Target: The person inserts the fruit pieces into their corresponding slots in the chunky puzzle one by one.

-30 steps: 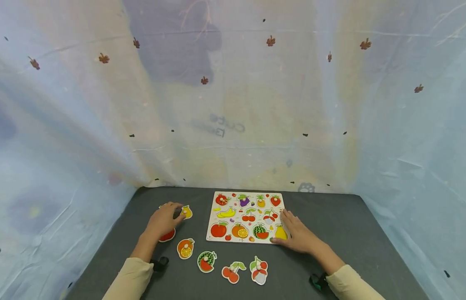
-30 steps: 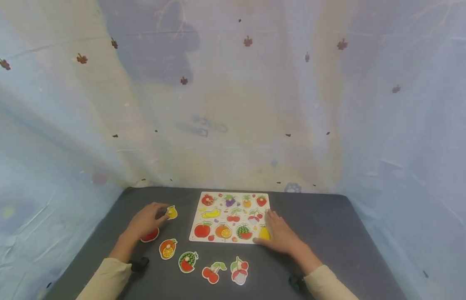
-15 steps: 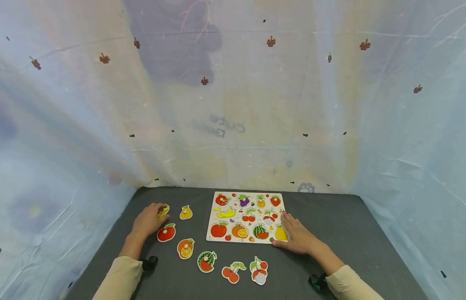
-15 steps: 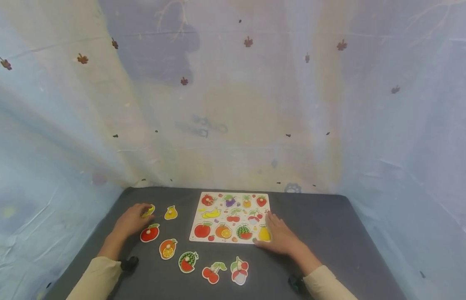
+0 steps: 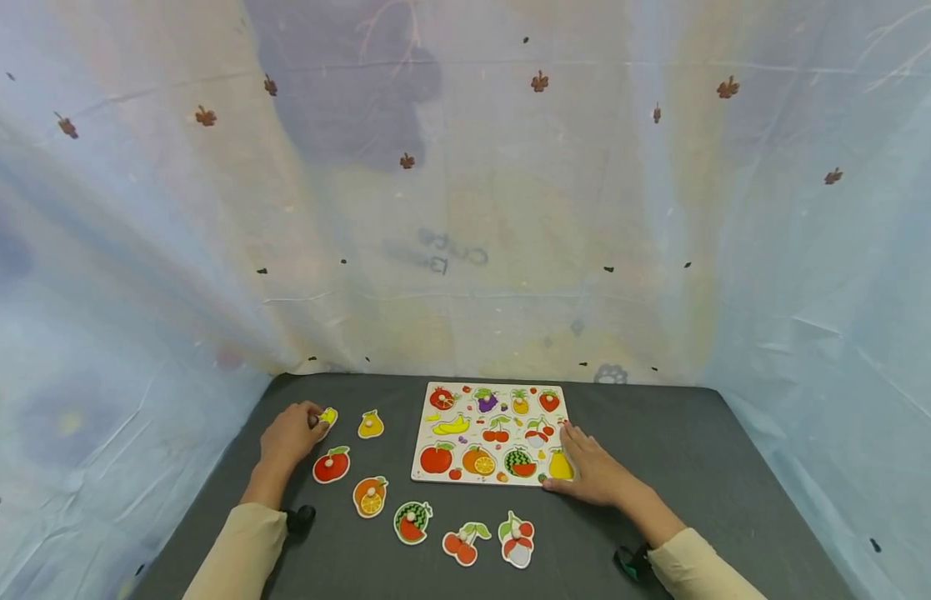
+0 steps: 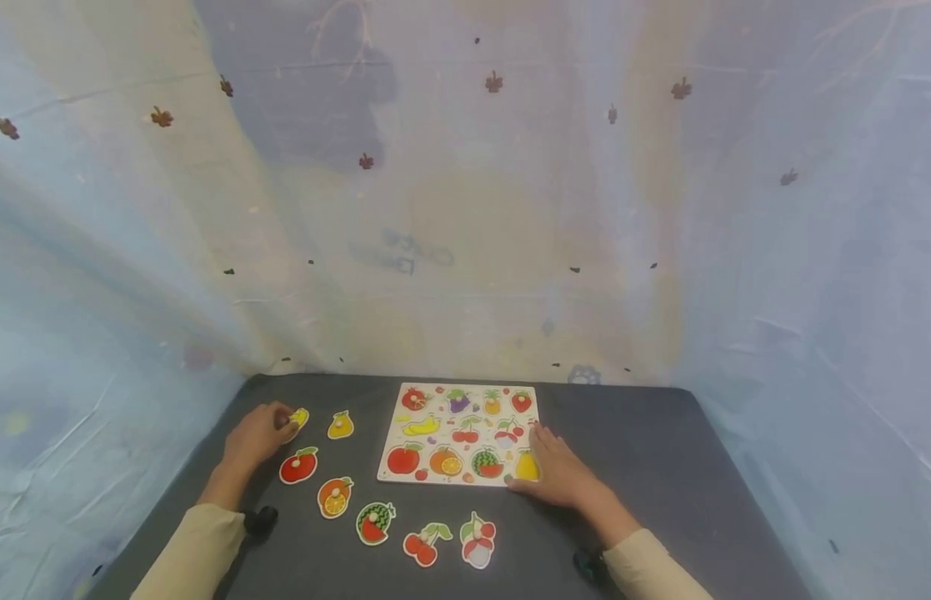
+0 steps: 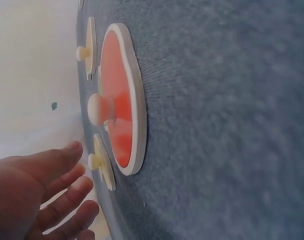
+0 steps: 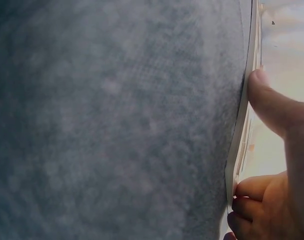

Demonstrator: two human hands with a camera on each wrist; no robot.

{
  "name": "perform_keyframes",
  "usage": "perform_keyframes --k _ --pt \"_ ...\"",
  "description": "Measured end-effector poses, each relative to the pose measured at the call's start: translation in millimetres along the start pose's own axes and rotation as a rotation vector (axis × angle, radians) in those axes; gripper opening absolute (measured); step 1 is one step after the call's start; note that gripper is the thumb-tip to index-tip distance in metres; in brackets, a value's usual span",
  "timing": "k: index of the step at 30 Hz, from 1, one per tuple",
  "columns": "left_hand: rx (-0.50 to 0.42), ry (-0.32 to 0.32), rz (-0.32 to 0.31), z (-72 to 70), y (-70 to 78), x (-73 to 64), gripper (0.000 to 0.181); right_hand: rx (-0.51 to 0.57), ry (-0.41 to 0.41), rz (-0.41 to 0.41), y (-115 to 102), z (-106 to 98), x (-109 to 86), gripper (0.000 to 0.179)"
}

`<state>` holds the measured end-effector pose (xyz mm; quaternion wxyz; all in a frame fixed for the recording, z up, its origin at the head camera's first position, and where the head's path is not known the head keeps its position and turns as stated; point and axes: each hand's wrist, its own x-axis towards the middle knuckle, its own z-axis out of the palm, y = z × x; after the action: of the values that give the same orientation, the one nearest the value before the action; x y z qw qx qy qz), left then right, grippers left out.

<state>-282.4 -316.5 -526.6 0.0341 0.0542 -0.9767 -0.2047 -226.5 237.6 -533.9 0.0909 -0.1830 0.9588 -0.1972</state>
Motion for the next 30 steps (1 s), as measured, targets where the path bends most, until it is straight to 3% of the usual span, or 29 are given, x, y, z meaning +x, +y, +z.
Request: perform_keyframes --k 5,14,30 --pt "0.004 -0.007 -0.048 -0.8 0.9 1.8 0.028 -0.003 -0.003 -0.008 0.8 2.1 2.1 0.115" --pt "-0.002 -0.022 -0.066 1.3 0.3 5.1 0.024 -0.01 -0.002 -0.002 3.5 3.1 3.8 0.115" --pt "0.036 0.008 -0.038 5.7 6.4 11.9 0.018 -0.005 -0.002 0.011 3.2 3.3 3.2 0.115"
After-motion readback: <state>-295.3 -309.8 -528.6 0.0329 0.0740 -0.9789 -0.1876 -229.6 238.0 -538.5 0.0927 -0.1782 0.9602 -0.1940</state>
